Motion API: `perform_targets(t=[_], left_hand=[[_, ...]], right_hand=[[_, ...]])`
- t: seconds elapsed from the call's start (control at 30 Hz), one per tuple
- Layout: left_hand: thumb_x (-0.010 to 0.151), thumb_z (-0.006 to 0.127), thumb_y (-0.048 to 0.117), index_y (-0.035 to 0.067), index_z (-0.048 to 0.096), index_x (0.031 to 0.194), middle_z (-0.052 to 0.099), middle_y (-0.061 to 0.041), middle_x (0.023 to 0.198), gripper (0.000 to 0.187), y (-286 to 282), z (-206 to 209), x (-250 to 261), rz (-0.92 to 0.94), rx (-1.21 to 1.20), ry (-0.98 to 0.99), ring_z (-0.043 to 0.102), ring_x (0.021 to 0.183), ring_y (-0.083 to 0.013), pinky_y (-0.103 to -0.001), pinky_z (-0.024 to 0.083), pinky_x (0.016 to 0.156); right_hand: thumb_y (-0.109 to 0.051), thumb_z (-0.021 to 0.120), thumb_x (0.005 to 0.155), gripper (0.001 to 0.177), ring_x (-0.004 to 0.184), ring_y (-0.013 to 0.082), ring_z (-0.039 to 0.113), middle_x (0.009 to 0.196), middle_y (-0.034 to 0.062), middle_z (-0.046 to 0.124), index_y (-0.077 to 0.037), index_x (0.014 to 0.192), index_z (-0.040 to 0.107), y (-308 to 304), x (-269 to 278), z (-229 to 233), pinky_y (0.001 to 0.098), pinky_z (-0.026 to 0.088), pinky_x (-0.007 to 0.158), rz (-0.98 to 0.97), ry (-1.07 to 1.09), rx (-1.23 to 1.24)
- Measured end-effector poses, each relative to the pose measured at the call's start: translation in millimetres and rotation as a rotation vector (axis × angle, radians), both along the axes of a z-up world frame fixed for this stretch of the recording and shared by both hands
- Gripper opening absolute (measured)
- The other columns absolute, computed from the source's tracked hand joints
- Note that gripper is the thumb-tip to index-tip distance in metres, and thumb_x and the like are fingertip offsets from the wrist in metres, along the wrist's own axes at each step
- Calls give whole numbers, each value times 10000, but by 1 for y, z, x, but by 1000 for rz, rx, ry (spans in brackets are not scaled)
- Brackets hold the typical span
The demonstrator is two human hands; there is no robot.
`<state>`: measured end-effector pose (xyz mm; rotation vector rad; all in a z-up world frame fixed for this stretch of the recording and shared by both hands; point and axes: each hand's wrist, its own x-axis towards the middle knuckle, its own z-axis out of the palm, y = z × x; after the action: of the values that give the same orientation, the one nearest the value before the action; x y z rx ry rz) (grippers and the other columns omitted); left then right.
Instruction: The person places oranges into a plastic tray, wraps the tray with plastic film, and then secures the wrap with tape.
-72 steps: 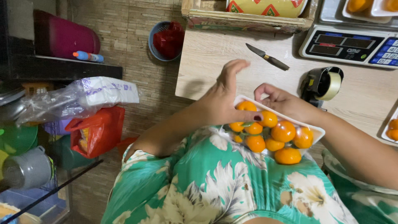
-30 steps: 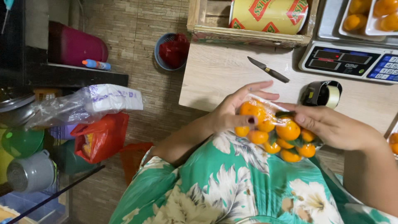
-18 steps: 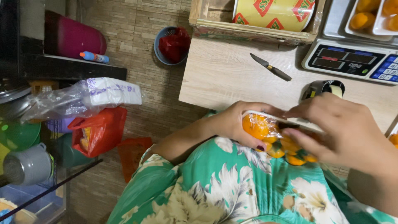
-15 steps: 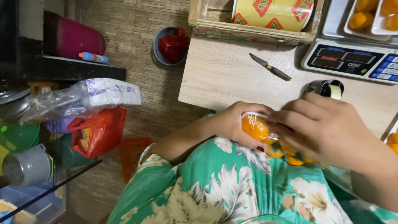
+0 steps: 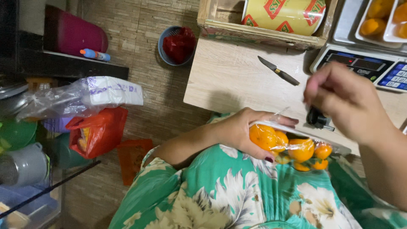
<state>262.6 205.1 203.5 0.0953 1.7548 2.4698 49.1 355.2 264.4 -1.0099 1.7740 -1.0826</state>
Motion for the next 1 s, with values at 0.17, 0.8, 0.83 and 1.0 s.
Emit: perform_targets(t=[0.17,0.8,0.83,1.0], left_hand=[[696,931,130,50,620,1350,702,-51,1294,728,4,-5,3,86,37,-128,640,1157,-106,-239,517,1057],[680,945,236,78,630,1290,716,9,1166,704,-1,-9,4,83,80,-138,634,1064,-69,-223,527,949],[680,945,236,78,630,1290,716,9,1166,704,-2,-8,4,83,79,-138,634,1064,-69,-223,527,949],[794,902,251,90,621,1278,693,6,1174,583,-12,-4,0,-51,243,-16,665,1061,-124,-252,554,934]], right_hand=[[-349,762,813,220,667,187,668,750,4,755,-133,834,798,-14,37,30,346,510,696,349,402,-123],[-526,761,777,381,827,183,660,881,-32,726,-221,1004,780,-7,27,35,340,541,744,427,560,-6],[-526,761,777,381,827,183,660,881,-32,726,-221,1004,780,-6,30,30,340,541,744,427,560,-7],[-188,580,976,169,663,258,572,792,62,632,-31,958,640,-4,43,25,380,477,696,396,434,-373]])
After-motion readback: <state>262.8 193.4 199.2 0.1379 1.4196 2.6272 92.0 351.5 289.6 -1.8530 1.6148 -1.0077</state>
